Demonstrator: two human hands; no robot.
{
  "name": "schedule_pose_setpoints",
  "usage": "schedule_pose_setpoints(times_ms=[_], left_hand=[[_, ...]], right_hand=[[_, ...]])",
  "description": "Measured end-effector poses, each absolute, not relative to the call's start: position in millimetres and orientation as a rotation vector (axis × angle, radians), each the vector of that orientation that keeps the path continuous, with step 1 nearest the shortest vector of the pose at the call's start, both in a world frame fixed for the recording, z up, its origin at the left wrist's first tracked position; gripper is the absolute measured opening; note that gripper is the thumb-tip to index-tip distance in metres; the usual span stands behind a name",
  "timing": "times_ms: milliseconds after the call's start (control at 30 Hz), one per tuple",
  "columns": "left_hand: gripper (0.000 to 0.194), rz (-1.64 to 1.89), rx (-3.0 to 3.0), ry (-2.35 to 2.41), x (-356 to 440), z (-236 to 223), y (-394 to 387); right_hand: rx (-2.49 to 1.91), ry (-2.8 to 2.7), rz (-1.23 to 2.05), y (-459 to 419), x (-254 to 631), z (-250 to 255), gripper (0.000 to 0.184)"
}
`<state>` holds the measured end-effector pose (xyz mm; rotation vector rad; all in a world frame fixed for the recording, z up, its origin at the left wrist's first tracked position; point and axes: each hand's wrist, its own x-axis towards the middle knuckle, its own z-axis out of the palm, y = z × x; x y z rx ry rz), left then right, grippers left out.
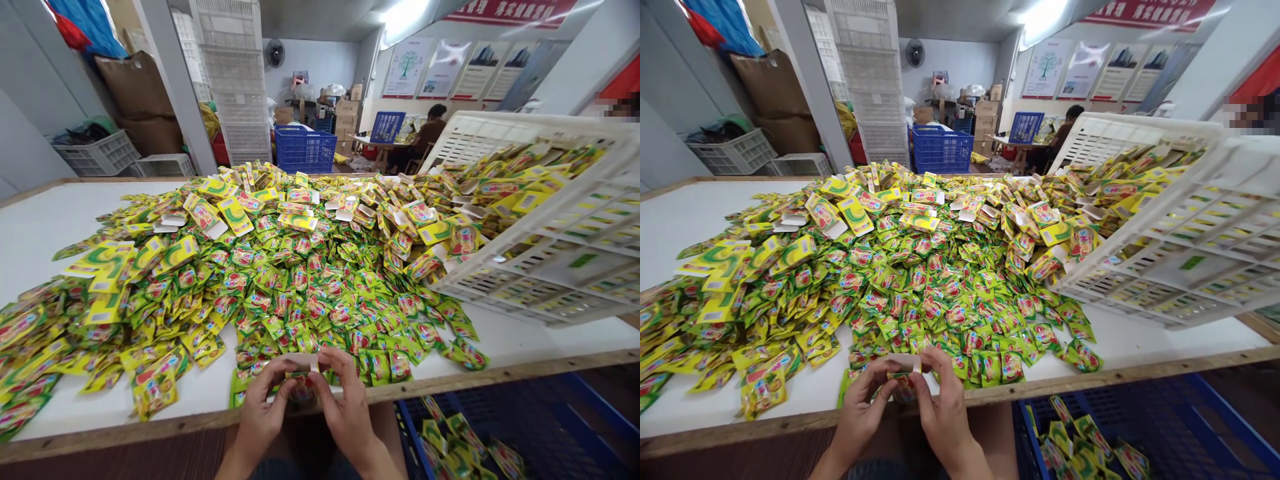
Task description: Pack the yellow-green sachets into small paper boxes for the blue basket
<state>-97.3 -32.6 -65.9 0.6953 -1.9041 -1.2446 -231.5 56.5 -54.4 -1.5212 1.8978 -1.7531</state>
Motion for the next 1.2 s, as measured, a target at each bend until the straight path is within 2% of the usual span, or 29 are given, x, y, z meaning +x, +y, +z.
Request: schedule_pose_setpoints(times_ms=[67,167,333,700,1200], left_hand=[[0.012,-1.209,0.662,-1.936,-99,-65,-31],[0.014,-1.172,0.619,-1.918,-101,-68,-27],[0.033,-1.106,0.636,-1.778,-103,-75,-22],[0.026,-0.951,0.502,-1.97,-100,-59,-26],[0.019,-0.936,0.493,-1.876,-106,-50,-25]], right_hand=[[-1.495,1.919,-1.755,56,-231,-55,0.037],[-1.561,1.898,-1.67,56,-233,-51,0.03],[-1.609,1.829,-1.666,54,-236,-46,0.022],[-1.715,1.811,-1.656,61,-237,-52,0.019],[-1.742,1.908,-1.636,57,-234,-46,0.008]])
